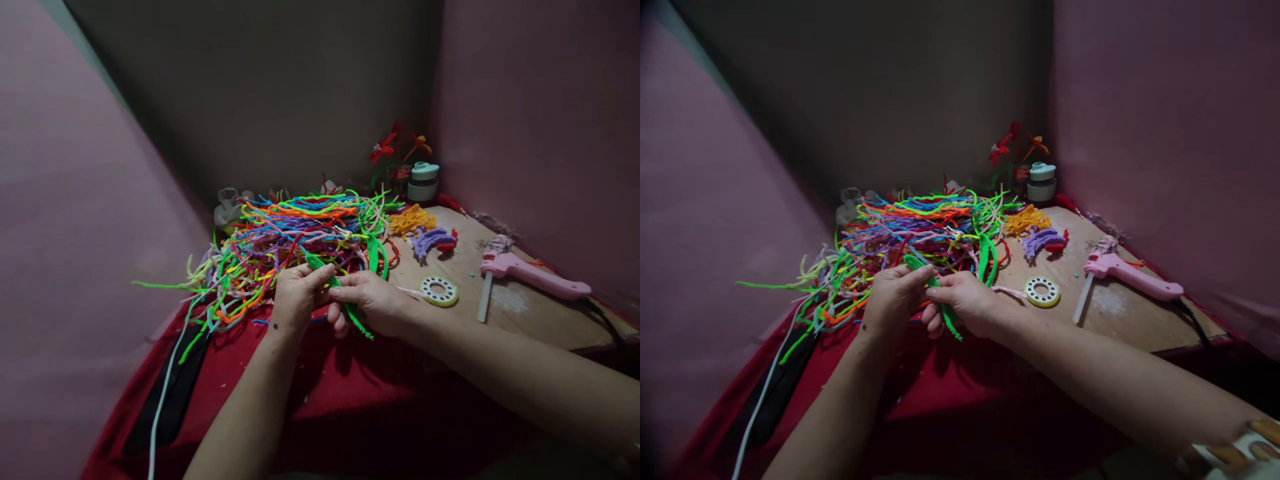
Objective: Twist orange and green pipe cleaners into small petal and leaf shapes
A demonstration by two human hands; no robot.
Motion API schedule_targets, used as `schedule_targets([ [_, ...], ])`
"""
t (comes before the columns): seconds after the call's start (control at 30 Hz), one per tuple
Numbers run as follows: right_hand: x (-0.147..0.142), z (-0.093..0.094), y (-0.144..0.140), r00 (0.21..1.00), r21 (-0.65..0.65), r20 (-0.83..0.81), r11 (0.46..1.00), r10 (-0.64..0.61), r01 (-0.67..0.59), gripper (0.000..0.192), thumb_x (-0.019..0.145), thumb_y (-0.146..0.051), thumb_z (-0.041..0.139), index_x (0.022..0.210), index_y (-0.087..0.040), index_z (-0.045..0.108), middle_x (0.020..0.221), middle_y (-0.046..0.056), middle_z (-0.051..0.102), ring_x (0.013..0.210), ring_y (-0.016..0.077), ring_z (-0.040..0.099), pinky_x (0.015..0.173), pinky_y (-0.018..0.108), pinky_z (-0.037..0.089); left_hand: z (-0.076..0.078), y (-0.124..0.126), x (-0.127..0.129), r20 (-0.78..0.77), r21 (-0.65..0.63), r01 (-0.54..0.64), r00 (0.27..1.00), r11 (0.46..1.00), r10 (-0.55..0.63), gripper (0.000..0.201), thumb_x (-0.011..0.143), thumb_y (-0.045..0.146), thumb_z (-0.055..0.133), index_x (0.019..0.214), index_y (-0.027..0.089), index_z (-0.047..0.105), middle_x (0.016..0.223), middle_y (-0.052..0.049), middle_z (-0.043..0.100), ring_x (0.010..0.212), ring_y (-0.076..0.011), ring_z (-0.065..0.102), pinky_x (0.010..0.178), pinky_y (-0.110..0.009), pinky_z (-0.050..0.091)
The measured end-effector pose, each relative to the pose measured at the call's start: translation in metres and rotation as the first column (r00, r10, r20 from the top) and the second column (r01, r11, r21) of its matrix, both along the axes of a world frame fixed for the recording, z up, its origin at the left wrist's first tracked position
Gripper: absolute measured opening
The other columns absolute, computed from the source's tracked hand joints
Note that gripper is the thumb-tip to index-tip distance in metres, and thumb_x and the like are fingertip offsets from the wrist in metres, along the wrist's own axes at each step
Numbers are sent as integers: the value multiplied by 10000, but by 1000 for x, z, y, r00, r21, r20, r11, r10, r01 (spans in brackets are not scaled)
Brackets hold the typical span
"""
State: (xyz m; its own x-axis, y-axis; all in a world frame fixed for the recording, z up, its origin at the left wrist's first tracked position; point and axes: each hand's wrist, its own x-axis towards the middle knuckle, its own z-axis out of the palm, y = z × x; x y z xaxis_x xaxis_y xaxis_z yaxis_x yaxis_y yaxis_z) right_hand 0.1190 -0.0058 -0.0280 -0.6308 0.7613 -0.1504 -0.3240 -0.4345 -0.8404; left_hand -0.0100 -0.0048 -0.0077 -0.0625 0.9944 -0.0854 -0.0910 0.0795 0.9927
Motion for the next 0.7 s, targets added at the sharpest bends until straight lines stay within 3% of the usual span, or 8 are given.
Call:
schedule_targets([
  [0.13,3,-3,4,998,-46,9,997,65,-65,95,791,-147,532,802,-80,597,558,77,663,429,154,612,450,269,525,4,0,-2,-26,9,-19,999,1000,19,309,563,310,760,523,127,515,397,72,372,333,-25,320,336,-162,271],
  [0.23,4,-4,5,997,-46,55,998,50,-47,82,782,-128,541,774,-76,604,553,85,664,419,156,610,433,260,518,5,1,-5,-25,3,40,999,999,-39,382,586,309,750,478,148,421,377,86,308,321,-14,254,319,-159,209],
  [0.37,4,-3,3,999,-45,33,998,40,-39,116,805,-129,498,785,-77,599,529,79,651,390,148,589,420,261,510,6,3,-10,-32,-42,135,990,990,-136,359,589,334,751,513,147,453,377,86,315,323,-19,264,331,-165,235],
  [0.57,4,-1,2,998,16,47,999,34,-35,106,778,-184,555,736,-90,583,535,71,654,379,138,578,398,235,490,8,2,-9,-85,-32,135,987,990,-137,341,577,316,746,501,148,459,352,73,368,308,-31,320,329,-164,238],
  [0.7,1,2,1,996,7,87,1000,-4,3,122,777,-156,528,667,-109,548,510,66,647,364,140,567,380,238,481,6,1,-8,-156,-36,182,970,983,-186,243,625,304,709,579,131,546,364,62,415,305,-35,332,325,-163,211],
])
